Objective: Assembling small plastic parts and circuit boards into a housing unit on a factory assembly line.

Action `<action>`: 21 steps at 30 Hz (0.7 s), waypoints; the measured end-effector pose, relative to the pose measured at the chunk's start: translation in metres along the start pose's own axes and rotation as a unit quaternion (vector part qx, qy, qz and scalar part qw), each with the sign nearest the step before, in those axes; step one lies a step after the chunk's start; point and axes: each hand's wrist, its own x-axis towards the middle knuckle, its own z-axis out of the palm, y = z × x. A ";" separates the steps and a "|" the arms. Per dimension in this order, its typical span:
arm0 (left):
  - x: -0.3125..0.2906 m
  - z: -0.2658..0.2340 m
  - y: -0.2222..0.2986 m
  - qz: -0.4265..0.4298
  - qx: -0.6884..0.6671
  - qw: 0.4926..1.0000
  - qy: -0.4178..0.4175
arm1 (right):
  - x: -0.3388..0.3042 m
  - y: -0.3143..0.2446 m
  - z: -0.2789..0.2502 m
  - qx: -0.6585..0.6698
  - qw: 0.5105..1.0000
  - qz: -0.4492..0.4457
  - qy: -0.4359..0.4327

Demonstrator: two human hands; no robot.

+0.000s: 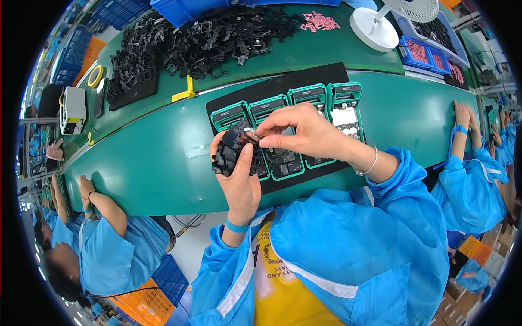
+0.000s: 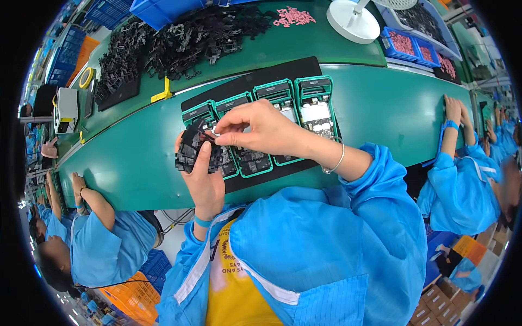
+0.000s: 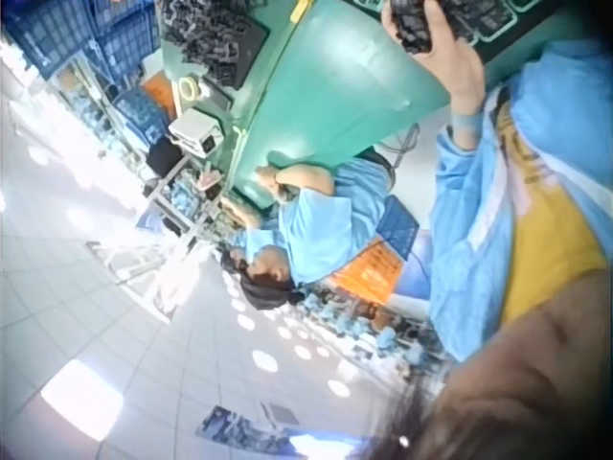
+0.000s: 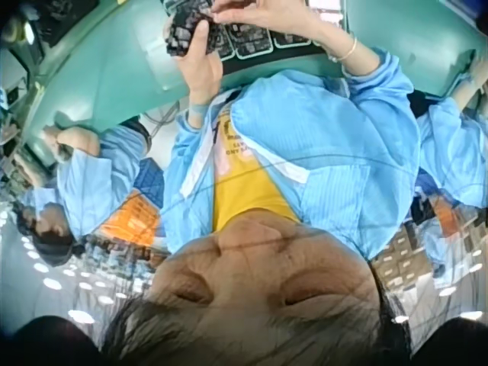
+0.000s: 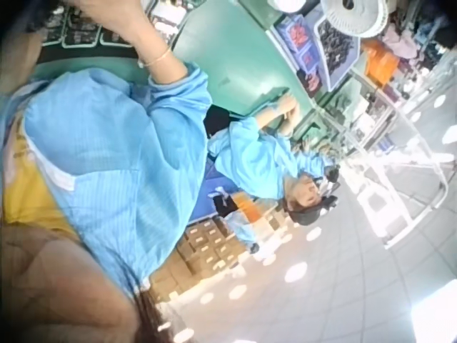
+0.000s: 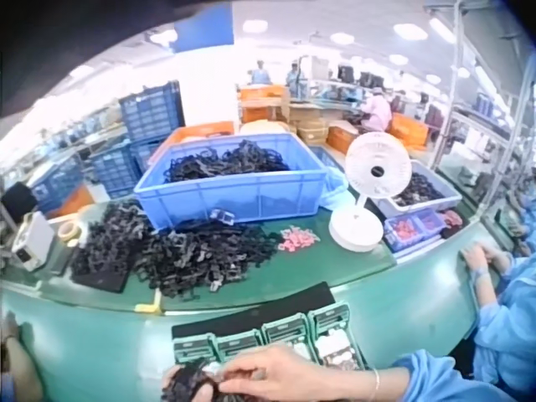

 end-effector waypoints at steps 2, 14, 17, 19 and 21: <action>0.001 -0.001 0.000 0.000 0.000 1.000 0.010 | 0.005 0.002 0.003 -0.018 1.000 -0.008 0.016; 0.007 -0.007 0.006 0.008 -0.006 1.000 0.021 | 0.082 0.000 -0.027 -0.190 0.971 -0.098 0.103; 0.007 -0.006 0.010 0.016 -0.003 0.999 0.028 | 0.128 0.035 -0.043 -0.316 0.923 -0.172 0.138; 0.006 -0.007 0.009 0.014 -0.001 0.999 0.034 | 0.149 0.051 -0.045 -0.445 0.864 -0.210 0.105; 0.005 -0.007 0.011 0.014 -0.005 0.999 0.032 | 0.164 0.058 -0.047 -0.542 0.798 -0.252 0.074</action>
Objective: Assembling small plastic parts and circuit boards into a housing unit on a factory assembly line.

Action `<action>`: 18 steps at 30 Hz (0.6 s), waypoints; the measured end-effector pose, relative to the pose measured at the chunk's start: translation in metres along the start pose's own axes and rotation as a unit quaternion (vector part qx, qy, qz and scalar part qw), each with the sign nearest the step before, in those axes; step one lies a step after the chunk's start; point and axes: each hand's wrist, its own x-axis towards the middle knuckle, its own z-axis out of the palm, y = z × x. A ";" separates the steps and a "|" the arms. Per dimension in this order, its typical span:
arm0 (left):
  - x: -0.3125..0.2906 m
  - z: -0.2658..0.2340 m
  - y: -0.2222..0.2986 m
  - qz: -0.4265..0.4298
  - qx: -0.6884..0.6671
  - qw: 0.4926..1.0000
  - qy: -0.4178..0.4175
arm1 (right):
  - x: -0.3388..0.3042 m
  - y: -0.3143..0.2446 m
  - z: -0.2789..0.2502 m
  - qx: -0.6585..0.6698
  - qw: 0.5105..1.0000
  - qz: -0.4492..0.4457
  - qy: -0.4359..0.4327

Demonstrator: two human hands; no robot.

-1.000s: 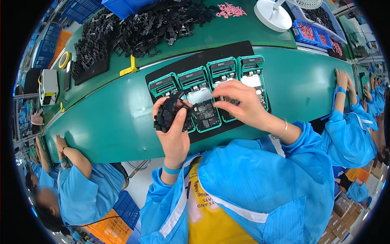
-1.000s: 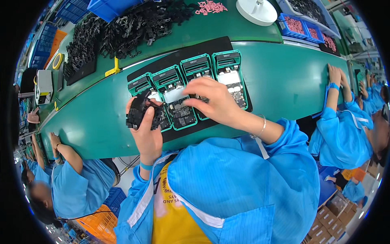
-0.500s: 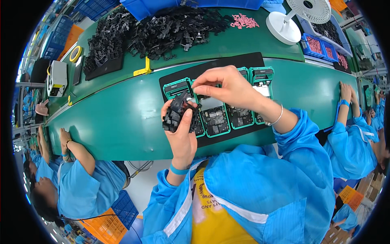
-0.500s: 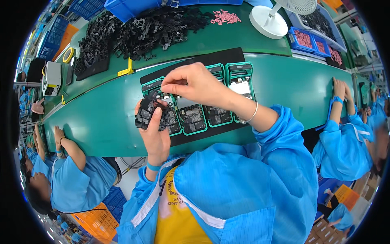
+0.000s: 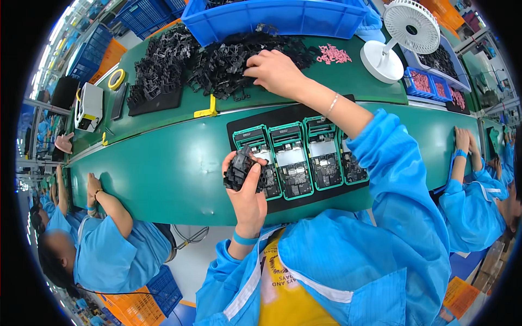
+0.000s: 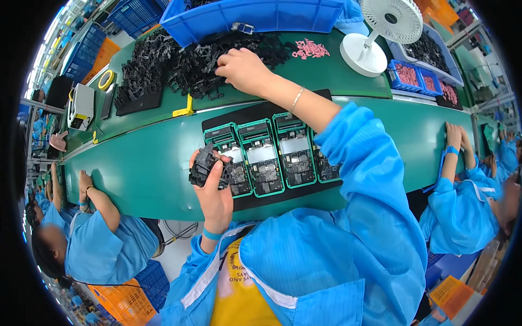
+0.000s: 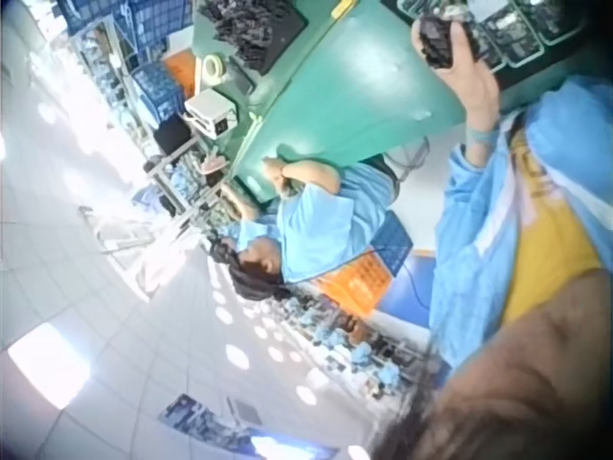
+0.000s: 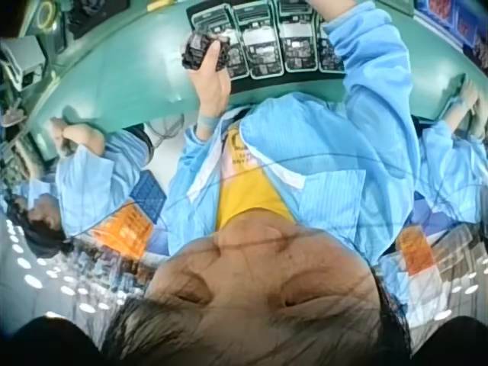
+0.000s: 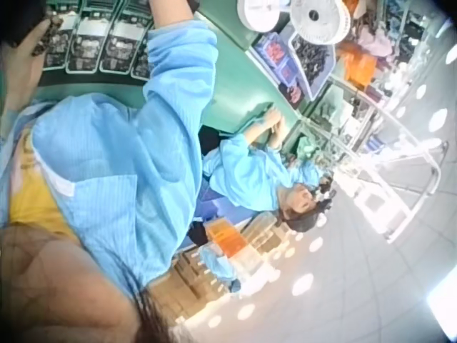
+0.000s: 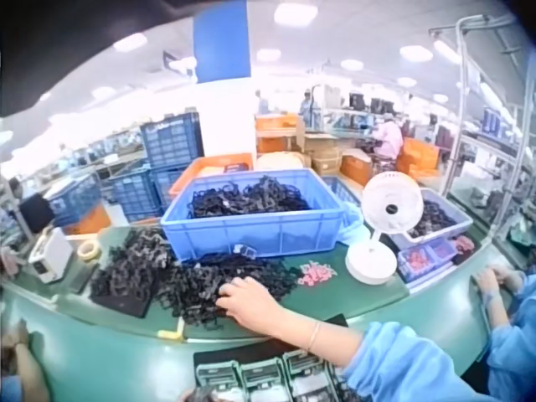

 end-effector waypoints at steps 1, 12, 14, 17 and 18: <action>0.000 0.000 0.001 0.002 0.000 1.000 -0.003 | 0.001 0.006 0.002 -0.003 1.000 -0.001 0.003; 0.009 -0.004 0.001 0.014 -0.029 0.999 0.013 | -0.032 -0.038 -0.068 0.665 0.680 0.308 -0.013; 0.010 0.004 -0.006 0.027 -0.036 0.999 -0.010 | -0.059 -0.067 -0.079 0.739 0.608 0.289 -0.038; 0.007 0.009 -0.015 0.023 -0.021 0.999 0.007 | -0.095 -0.117 -0.088 0.696 0.629 0.339 -0.066; 0.004 0.012 -0.015 0.005 -0.011 1.000 -0.002 | -0.105 -0.126 -0.086 0.674 0.662 0.328 -0.021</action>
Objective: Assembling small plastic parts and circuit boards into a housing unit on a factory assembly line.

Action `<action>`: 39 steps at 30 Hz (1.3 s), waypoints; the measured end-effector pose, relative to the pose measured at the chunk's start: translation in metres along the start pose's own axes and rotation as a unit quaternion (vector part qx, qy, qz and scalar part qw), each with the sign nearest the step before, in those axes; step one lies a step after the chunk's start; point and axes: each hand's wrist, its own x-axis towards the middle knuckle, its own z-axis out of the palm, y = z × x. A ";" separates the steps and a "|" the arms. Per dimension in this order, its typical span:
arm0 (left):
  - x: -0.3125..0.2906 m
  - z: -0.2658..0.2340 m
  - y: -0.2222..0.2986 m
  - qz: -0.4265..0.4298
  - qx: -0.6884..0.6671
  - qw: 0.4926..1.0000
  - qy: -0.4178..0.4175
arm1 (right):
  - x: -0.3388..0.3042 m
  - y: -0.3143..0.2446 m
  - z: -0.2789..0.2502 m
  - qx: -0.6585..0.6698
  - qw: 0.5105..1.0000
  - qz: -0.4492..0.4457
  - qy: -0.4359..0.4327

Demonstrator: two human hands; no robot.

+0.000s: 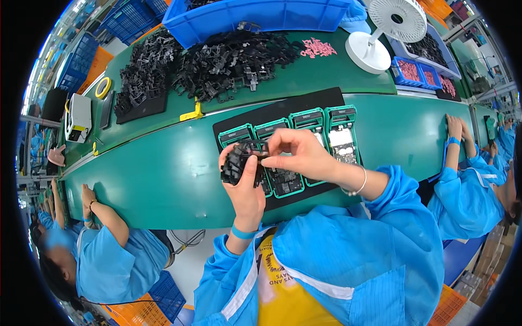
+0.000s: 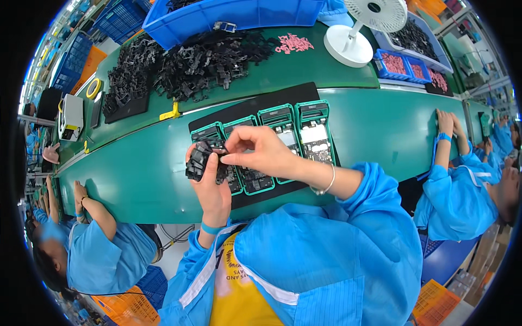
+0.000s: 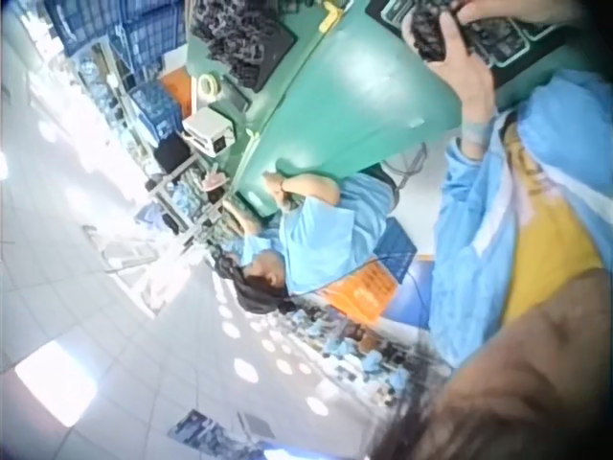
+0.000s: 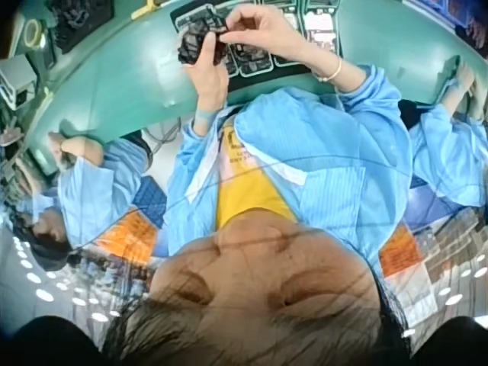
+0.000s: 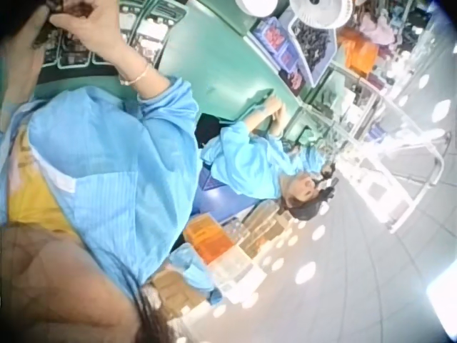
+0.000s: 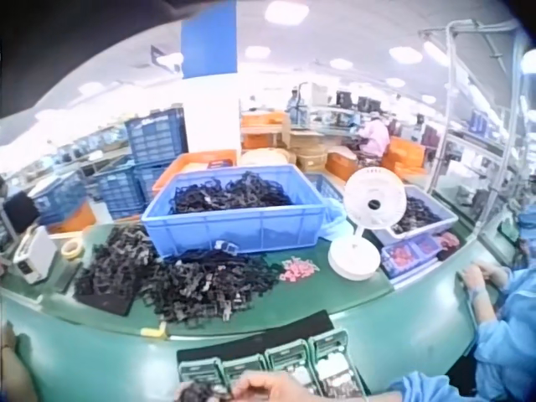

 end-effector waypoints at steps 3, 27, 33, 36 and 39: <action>-0.005 0.000 -0.007 0.006 0.087 0.994 -0.063 | -0.018 -0.001 -0.013 -0.097 0.989 -0.088 0.063; -0.008 -0.108 0.030 -0.045 0.181 0.982 0.016 | -0.146 0.029 -0.080 -0.462 0.835 0.002 0.298; -0.012 -0.109 0.035 -0.096 0.167 0.981 0.007 | -0.155 0.042 -0.083 -0.470 0.826 -0.023 0.309; -0.008 -0.110 0.038 -0.115 0.165 0.979 0.006 | -0.156 0.042 -0.088 -0.479 0.825 -0.032 0.299; -0.004 -0.105 0.037 -0.132 0.173 0.976 0.015 | -0.154 0.035 -0.090 -0.464 0.836 -0.027 0.291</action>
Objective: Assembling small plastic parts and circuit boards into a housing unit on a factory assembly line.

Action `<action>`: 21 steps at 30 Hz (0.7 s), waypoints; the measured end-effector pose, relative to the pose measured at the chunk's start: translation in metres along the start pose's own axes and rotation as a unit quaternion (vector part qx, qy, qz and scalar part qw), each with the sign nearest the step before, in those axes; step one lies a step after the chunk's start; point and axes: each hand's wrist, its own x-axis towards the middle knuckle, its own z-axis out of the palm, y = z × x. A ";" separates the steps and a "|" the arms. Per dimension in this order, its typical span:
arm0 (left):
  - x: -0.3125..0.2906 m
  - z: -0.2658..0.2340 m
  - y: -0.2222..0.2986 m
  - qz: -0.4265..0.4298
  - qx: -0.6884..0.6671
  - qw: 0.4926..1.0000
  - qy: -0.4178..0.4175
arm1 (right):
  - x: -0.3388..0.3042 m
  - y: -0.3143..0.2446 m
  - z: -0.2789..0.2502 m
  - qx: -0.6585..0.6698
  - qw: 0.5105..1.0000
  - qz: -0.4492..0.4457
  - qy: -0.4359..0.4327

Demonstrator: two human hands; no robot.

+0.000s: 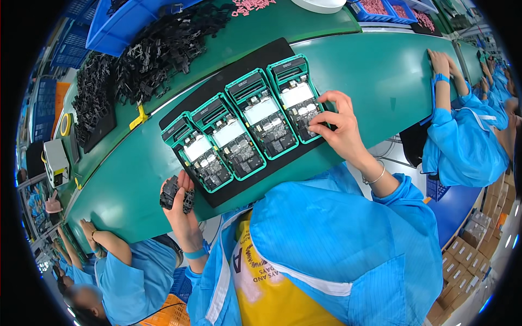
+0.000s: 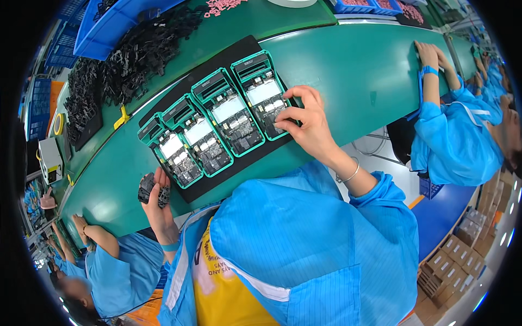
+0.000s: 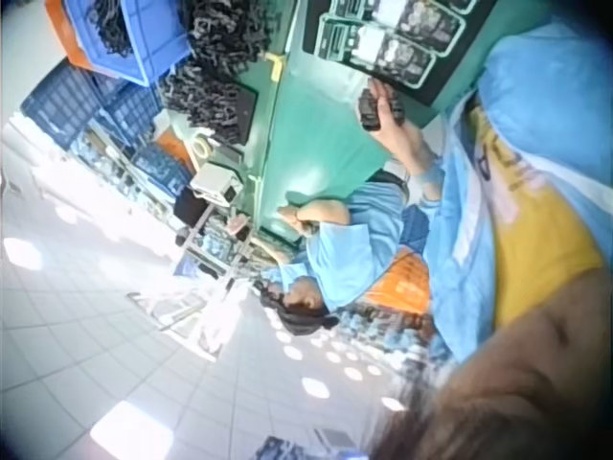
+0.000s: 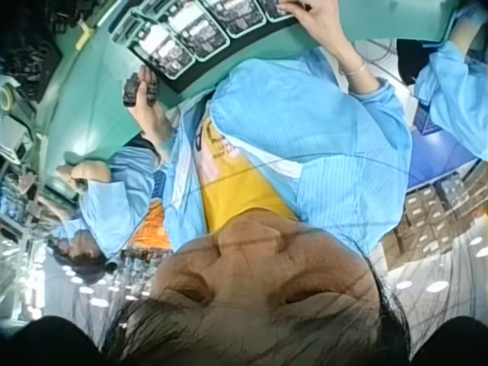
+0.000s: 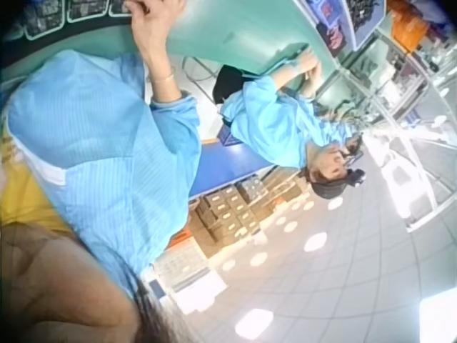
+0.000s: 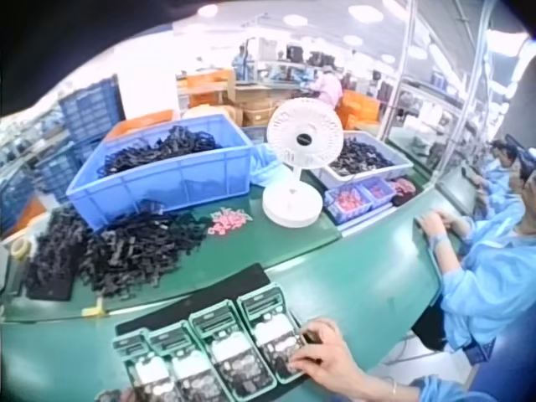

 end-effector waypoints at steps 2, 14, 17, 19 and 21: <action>0.000 0.001 0.002 -0.002 0.006 1.000 -0.002 | 0.004 -0.004 -0.001 0.021 1.000 0.000 -0.004; 0.026 0.110 -0.065 -0.071 -0.051 0.977 -0.193 | -0.027 0.092 -0.082 0.054 0.986 0.144 0.064; 0.026 0.147 -0.086 -0.070 -0.048 0.973 -0.217 | -0.005 0.063 -0.084 -0.163 0.968 0.060 0.183; 0.012 0.170 -0.086 -0.052 -0.057 0.969 -0.233 | 0.021 0.035 -0.081 -0.004 0.985 0.079 0.152; 0.010 0.177 -0.077 -0.009 -0.119 0.961 -0.251 | 0.041 -0.007 -0.050 0.151 0.986 0.066 -0.008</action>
